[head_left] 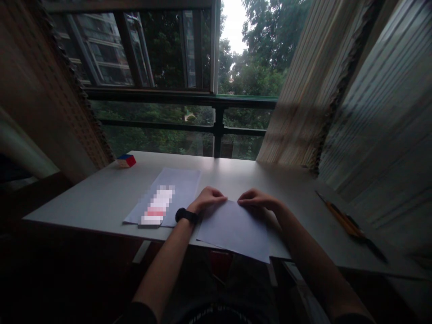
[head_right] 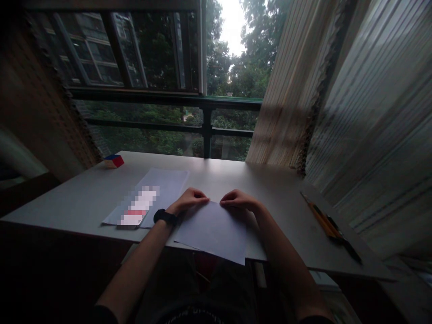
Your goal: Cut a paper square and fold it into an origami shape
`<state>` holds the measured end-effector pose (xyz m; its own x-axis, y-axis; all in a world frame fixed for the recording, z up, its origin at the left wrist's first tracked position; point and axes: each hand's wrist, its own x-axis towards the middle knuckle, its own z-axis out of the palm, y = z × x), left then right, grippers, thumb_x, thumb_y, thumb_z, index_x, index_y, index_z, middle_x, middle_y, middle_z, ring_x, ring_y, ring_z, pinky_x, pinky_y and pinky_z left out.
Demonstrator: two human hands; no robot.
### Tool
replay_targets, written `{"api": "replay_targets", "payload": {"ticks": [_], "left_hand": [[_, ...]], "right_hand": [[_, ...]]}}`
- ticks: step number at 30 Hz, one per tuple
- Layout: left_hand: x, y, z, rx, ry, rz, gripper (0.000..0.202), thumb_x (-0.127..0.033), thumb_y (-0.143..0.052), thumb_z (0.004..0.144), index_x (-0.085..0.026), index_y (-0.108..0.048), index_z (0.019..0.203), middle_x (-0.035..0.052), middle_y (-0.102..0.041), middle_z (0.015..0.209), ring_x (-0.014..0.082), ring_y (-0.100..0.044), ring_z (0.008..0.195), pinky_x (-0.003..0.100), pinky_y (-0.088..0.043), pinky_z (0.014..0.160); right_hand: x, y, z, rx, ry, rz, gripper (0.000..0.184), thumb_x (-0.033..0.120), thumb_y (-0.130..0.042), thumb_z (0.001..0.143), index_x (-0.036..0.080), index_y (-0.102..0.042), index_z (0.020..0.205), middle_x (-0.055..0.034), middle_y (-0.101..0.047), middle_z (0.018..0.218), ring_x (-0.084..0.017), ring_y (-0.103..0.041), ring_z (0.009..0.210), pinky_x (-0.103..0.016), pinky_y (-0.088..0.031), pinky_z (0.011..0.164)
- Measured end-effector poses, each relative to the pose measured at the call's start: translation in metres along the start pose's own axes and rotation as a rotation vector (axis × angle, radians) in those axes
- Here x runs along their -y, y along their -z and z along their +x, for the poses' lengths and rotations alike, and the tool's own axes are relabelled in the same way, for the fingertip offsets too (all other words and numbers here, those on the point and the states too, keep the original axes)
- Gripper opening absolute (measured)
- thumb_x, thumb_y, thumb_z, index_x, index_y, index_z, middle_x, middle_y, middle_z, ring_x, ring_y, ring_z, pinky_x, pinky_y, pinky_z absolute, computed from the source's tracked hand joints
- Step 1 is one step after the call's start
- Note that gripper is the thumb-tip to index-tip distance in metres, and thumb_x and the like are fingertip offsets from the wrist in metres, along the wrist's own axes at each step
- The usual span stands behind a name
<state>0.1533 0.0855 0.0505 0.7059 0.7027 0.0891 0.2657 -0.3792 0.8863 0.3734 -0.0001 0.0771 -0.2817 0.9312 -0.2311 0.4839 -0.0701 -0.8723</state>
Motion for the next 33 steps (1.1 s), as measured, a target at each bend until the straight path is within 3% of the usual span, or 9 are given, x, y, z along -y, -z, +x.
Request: {"api": "replay_targets", "payload": {"ticks": [7,13,21,33], "left_hand": [[-0.002,0.000,0.000,0.011,0.013,-0.081,0.034,-0.041,-0.067,0.062,-0.011,-0.071,0.077,0.0087,-0.068,0.075,0.0159,-0.057,0.066,0.023,-0.040,0.058],[-0.001,0.000,0.001,0.008,0.023,-0.093,0.033,-0.040,-0.068,0.060,-0.010,-0.071,0.074,0.0088,-0.067,0.071,0.0152,-0.057,0.062,0.023,-0.040,0.056],[-0.001,0.000,0.001,-0.052,0.061,-0.136,0.035,-0.041,-0.069,0.058,-0.009,-0.070,0.071,0.0075,-0.066,0.066,0.0142,-0.055,0.058,0.023,-0.038,0.052],[-0.002,0.003,0.001,-0.200,0.062,-0.140,0.033,-0.040,-0.068,0.057,-0.009,-0.070,0.069,0.0075,-0.066,0.065,0.0149,-0.056,0.058,0.023,-0.038,0.052]], "right_hand": [[-0.001,-0.006,0.006,-0.024,0.024,-0.001,0.040,0.048,-0.065,0.063,0.012,-0.069,0.079,0.0003,-0.055,0.057,-0.008,-0.042,0.049,-0.021,-0.029,0.044],[-0.003,-0.002,0.005,0.000,-0.026,0.016,0.040,0.048,-0.066,0.062,0.013,-0.068,0.079,0.0026,-0.050,0.052,-0.006,-0.037,0.044,-0.021,-0.024,0.041],[-0.005,0.014,-0.007,0.051,-0.022,0.043,0.039,0.045,-0.069,0.059,0.010,-0.067,0.077,-0.0004,-0.054,0.060,-0.008,-0.043,0.054,-0.021,-0.030,0.048],[-0.031,0.044,-0.022,-0.016,-0.106,0.167,0.034,0.038,-0.072,0.060,0.010,-0.066,0.077,-0.0023,-0.059,0.066,-0.010,-0.051,0.059,-0.022,-0.038,0.054]]}}
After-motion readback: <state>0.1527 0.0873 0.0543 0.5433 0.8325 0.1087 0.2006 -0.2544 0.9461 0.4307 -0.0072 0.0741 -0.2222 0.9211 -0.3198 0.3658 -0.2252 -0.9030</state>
